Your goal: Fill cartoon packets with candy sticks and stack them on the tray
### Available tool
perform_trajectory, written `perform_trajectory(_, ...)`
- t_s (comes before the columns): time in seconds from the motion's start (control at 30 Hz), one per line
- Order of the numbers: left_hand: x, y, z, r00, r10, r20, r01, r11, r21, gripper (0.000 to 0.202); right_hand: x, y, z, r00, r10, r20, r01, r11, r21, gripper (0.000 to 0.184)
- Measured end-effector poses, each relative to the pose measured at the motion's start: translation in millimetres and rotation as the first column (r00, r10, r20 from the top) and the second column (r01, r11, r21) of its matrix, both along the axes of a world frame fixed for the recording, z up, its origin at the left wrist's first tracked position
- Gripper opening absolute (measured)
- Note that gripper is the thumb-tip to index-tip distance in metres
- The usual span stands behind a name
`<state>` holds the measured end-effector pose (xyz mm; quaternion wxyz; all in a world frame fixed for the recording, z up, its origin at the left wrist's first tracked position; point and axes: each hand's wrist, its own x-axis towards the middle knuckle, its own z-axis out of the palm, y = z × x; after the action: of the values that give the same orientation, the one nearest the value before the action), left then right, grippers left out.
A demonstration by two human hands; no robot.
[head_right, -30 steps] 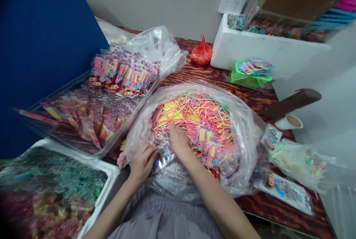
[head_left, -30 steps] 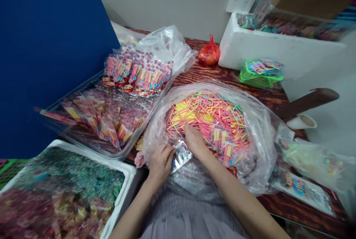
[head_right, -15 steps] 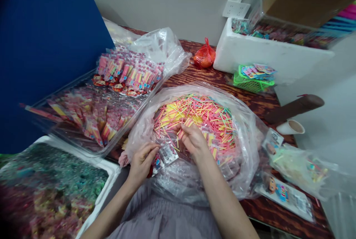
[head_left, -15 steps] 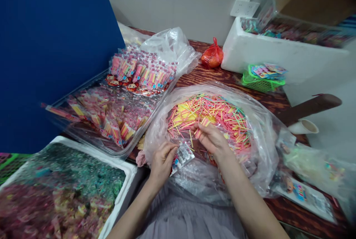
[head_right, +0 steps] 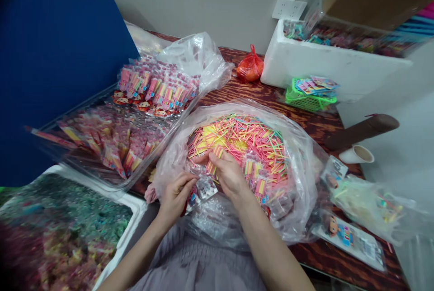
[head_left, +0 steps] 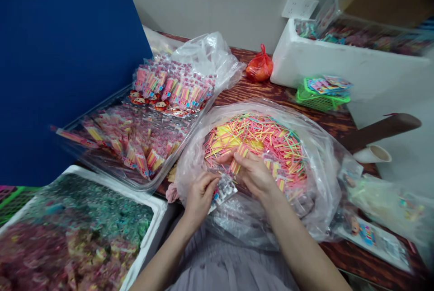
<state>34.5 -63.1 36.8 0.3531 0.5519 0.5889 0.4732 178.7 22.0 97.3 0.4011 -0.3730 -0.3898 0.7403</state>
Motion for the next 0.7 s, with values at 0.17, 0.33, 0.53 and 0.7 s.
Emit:
perform_trajectory(0.17,0,0,2.5,0.999,-0.019,-0.037,0.020,0.999,0.039,0.021,-2,5,0.9,0.999,0.025,0.024,-0.025,1.000,0.007,0.028)
perform_trajectory(0.33,-1,1,-4.6,0.984,0.054,0.172,-0.045,0.998,-0.052,0.021,-2,5,-9.0,0.994,-0.011,-0.113,0.003,0.998,-0.065,0.020)
perform_trajectory(0.53,0,2,-2.1,0.974,0.027,0.226,-0.001,0.994,-0.112,0.023,-2,4,-11.3,0.956,-0.117,-0.269,0.081,0.987,-0.141,0.014)
perform_trajectory(0.7,4,4,-2.3,0.908,0.114,0.402,-0.031,0.978,-0.207,0.022,-7,-2,-11.0,0.939,-0.179,-0.294,0.159,0.983,-0.093,0.013)
